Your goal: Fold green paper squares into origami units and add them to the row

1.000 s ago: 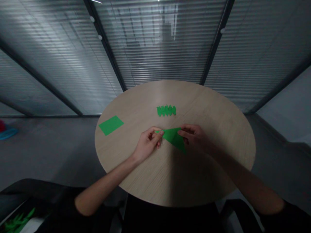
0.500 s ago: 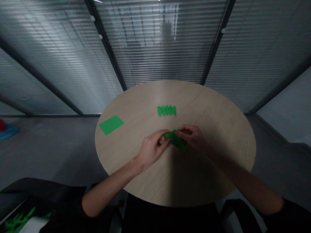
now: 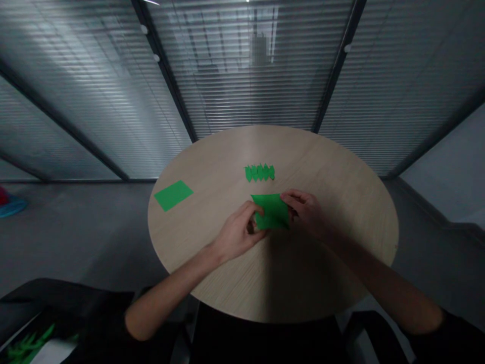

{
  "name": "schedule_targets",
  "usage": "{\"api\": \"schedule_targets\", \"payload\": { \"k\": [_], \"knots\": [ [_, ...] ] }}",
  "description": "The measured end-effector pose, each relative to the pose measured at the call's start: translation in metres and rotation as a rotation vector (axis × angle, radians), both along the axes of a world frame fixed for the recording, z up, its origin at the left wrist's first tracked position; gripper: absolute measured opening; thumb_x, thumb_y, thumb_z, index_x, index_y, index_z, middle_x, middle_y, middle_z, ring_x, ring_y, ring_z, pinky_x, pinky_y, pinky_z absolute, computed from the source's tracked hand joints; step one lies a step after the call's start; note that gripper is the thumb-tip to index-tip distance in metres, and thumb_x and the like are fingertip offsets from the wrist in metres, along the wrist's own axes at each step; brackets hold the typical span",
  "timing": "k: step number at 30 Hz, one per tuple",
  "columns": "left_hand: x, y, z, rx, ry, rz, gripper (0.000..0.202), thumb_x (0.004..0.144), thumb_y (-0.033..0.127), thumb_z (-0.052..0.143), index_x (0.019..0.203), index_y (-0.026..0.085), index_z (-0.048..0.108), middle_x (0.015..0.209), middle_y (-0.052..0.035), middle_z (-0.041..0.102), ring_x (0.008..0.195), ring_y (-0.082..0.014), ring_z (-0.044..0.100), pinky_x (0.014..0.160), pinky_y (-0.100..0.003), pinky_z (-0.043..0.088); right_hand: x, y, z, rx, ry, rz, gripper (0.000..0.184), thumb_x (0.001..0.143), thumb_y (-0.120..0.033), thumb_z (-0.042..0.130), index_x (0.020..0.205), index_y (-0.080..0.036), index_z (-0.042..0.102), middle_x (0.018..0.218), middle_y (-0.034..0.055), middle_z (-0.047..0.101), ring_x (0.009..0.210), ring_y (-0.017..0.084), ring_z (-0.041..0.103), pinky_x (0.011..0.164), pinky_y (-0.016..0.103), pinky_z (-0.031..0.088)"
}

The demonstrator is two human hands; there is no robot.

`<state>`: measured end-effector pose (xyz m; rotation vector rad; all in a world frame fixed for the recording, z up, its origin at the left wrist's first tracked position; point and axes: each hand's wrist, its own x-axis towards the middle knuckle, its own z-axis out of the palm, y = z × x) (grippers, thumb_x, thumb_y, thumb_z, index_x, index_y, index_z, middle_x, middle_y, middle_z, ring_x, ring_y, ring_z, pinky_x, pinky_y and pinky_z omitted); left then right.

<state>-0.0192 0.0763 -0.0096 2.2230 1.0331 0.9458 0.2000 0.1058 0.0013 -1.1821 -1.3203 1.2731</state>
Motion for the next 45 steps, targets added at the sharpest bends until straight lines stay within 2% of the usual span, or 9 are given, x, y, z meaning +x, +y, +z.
{"api": "schedule_targets", "payload": {
  "k": [5, 8, 11, 17, 21, 27, 35, 42, 45],
  "knots": [
    [-0.002, 0.001, 0.003, 0.083, 0.044, -0.018, 0.016, 0.094, 0.021, 0.061, 0.110, 0.019, 0.064, 0.104, -0.0085, 0.064, 0.094, -0.0207, 0.065, 0.080, -0.033, 0.055, -0.003, -0.002, 0.000, 0.049, -0.032, -0.013, 0.033, 0.081, -0.052, 0.067, 0.079, -0.020, 0.061, 0.053, -0.0063, 0.050, 0.042, 0.010, 0.047, 0.040, 0.023, 0.039],
    [-0.005, 0.002, 0.006, 0.077, -0.034, 0.009, 0.011, 0.094, 0.020, 0.063, 0.103, 0.018, 0.067, 0.101, -0.0081, 0.068, 0.095, -0.0203, 0.066, 0.083, -0.033, 0.054, -0.004, -0.006, 0.000, 0.157, -0.062, -0.042, 0.029, 0.085, -0.048, 0.066, 0.095, -0.021, 0.060, 0.061, -0.0059, 0.057, 0.041, 0.009, 0.046, 0.039, 0.022, 0.036],
    [-0.007, 0.005, 0.006, -0.021, -0.130, 0.074, 0.009, 0.090, 0.020, 0.066, 0.097, 0.018, 0.070, 0.096, -0.0063, 0.070, 0.084, -0.0167, 0.067, 0.072, -0.027, 0.053, 0.001, -0.010, -0.002, 0.327, -0.191, -0.029, 0.027, 0.094, -0.040, 0.058, 0.114, -0.022, 0.058, 0.068, -0.0046, 0.059, 0.046, 0.009, 0.048, 0.044, 0.023, 0.038],
    [-0.009, 0.013, 0.004, -0.365, -0.335, 0.118, 0.013, 0.080, 0.020, 0.071, 0.093, 0.016, 0.070, 0.077, -0.0020, 0.071, 0.062, -0.0117, 0.065, 0.057, -0.022, 0.052, 0.014, -0.009, -0.007, 0.618, -0.421, 0.154, 0.028, 0.098, -0.024, 0.043, 0.101, -0.021, 0.071, 0.080, 0.0034, 0.062, 0.062, 0.014, 0.055, 0.060, 0.028, 0.044],
    [-0.011, 0.018, 0.009, -0.480, -0.405, 0.088, 0.018, 0.075, 0.018, 0.073, 0.091, 0.015, 0.068, 0.073, -0.0009, 0.071, 0.062, -0.0120, 0.068, 0.057, -0.021, 0.054, 0.016, -0.008, -0.008, 0.614, -0.393, 0.244, 0.031, 0.092, -0.014, 0.044, 0.107, -0.021, 0.071, 0.093, 0.0056, 0.066, 0.068, 0.014, 0.059, 0.063, 0.028, 0.048],
    [-0.014, 0.021, 0.008, -0.464, -0.408, 0.049, 0.023, 0.072, 0.022, 0.079, 0.090, 0.014, 0.068, 0.075, 0.0006, 0.068, 0.058, -0.0087, 0.063, 0.055, -0.019, 0.052, 0.015, -0.010, -0.010, 0.688, -0.358, 0.224, 0.031, 0.079, -0.010, 0.061, 0.105, -0.021, 0.072, 0.105, 0.0069, 0.072, 0.081, 0.015, 0.068, 0.065, 0.023, 0.055],
    [-0.016, 0.017, 0.005, -0.101, -0.337, -0.013, 0.007, 0.086, 0.021, 0.071, 0.088, 0.015, 0.075, 0.098, -0.0083, 0.070, 0.084, -0.0135, 0.069, 0.068, -0.020, 0.057, 0.011, -0.010, -0.011, 0.671, -0.217, 0.039, 0.008, 0.085, -0.019, 0.071, 0.088, -0.023, 0.077, 0.091, 0.0040, 0.076, 0.078, 0.016, 0.073, 0.065, 0.024, 0.061],
    [-0.010, 0.018, 0.002, -0.337, -0.531, -0.051, 0.017, 0.082, 0.022, 0.076, 0.096, 0.015, 0.071, 0.091, -0.0066, 0.076, 0.082, -0.0160, 0.076, 0.081, -0.028, 0.064, 0.010, -0.011, -0.009, 0.599, -0.160, -0.038, 0.006, 0.080, -0.023, 0.076, 0.085, -0.023, 0.079, 0.090, 0.0050, 0.078, 0.075, 0.016, 0.074, 0.064, 0.026, 0.062],
    [-0.010, 0.018, 0.003, -0.299, -0.491, -0.018, 0.011, 0.083, 0.020, 0.075, 0.092, 0.015, 0.072, 0.090, -0.0063, 0.076, 0.080, -0.0148, 0.075, 0.078, -0.026, 0.063, 0.009, -0.013, -0.008, 0.606, -0.153, -0.008, 0.006, 0.081, -0.024, 0.076, 0.085, -0.023, 0.080, 0.088, 0.0050, 0.078, 0.074, 0.016, 0.073, 0.063, 0.026, 0.062]
  ]
}}
